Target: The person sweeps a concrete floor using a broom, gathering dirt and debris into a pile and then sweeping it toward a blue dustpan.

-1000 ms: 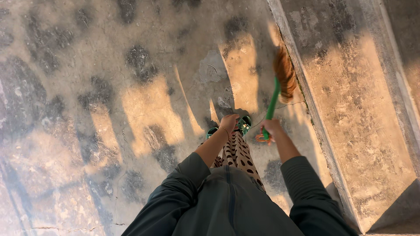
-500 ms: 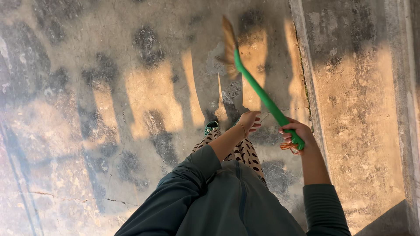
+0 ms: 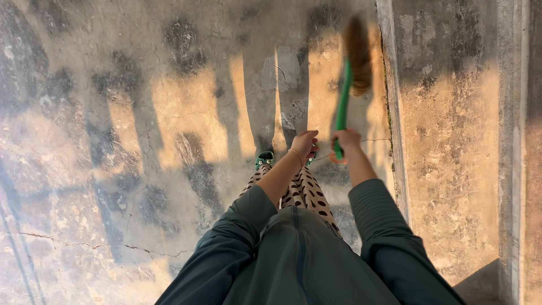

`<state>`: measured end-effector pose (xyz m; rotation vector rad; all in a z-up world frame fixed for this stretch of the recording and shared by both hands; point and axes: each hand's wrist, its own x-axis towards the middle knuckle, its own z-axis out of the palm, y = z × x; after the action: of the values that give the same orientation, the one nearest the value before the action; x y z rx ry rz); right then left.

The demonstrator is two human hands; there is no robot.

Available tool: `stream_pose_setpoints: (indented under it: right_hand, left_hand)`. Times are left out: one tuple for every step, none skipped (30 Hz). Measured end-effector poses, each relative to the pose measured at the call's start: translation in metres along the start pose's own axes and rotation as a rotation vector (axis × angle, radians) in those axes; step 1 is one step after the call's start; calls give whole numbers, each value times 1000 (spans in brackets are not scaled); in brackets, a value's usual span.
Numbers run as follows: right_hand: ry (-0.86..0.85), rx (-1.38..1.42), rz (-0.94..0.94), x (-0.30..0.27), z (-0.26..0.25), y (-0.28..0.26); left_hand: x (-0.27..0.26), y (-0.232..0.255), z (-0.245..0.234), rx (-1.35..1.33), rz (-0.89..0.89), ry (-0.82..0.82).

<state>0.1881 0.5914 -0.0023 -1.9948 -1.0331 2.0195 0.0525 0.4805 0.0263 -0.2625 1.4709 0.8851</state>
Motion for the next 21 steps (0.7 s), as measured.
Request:
stream_pose_setpoints:
  right_hand:
    - [2, -60, 46, -8, 22, 3]
    - [-60, -33, 60, -20, 41, 7]
    - [-120, -5, 76, -32, 56, 10]
    - [-146, -4, 101, -41, 70, 9]
    - [-170, -3, 125, -47, 77, 5]
    - [-268, 22, 134, -50, 73, -2]
    - [-365, 50, 139, -50, 67, -9]
    - [-463, 77, 145, -49, 59, -15]
    - [-539, 157, 173, -50, 47, -19]
    - [-614, 237, 201, -52, 32, -22]
    - [-692, 317, 231, -55, 19, -24]
    - [-670, 324, 225, -60, 4, -24]
    - [-652, 328, 223, -66, -11, -23]
    - [-685, 404, 239, -68, -24, -25]
    - [-717, 480, 255, -70, -37, -28]
    - [-643, 447, 226, -72, -49, -28]
    - [-569, 413, 195, -75, -61, -28]
    - [-492, 358, 135, -78, -70, -28]
    - [-416, 303, 72, -79, -80, -28]
    - [-311, 230, 59, -80, -90, -29]
    - [-209, 156, 45, -79, -98, -30]
  left_hand:
    - [5, 2, -5, 48, 15, 34]
    - [11, 4, -9, 95, 30, 68]
    - [17, 2, -12, 63, 45, 75]
    - [22, 0, -15, 31, 60, 82]
    - [28, -3, -17, -1, 76, 88]
    - [33, -5, -20, -32, 58, 81]
    - [37, -5, -23, -61, 42, 72]
    - [40, -5, -24, -89, 27, 64]
    - [40, -5, -23, -88, 20, 33]
    - [38, -5, -22, -88, 13, 2]
    - [35, -4, -21, -89, 5, -27]
    - [33, -3, -19, -54, 0, -29]
    - [30, -1, -16, -24, -5, -28]
    - [28, 0, -14, 7, -10, -27]
    - [27, 0, -13, 2, -14, -37]
    - [25, 0, -13, -3, -18, -48]
    - [24, 0, -13, -8, -21, -60]
    - [22, -1, -15, -17, -27, -55]
    - [20, -2, -16, -27, -30, -50]
    - [18, -4, -17, -37, -34, -45]
    - [16, -5, -20, -43, -40, -34]
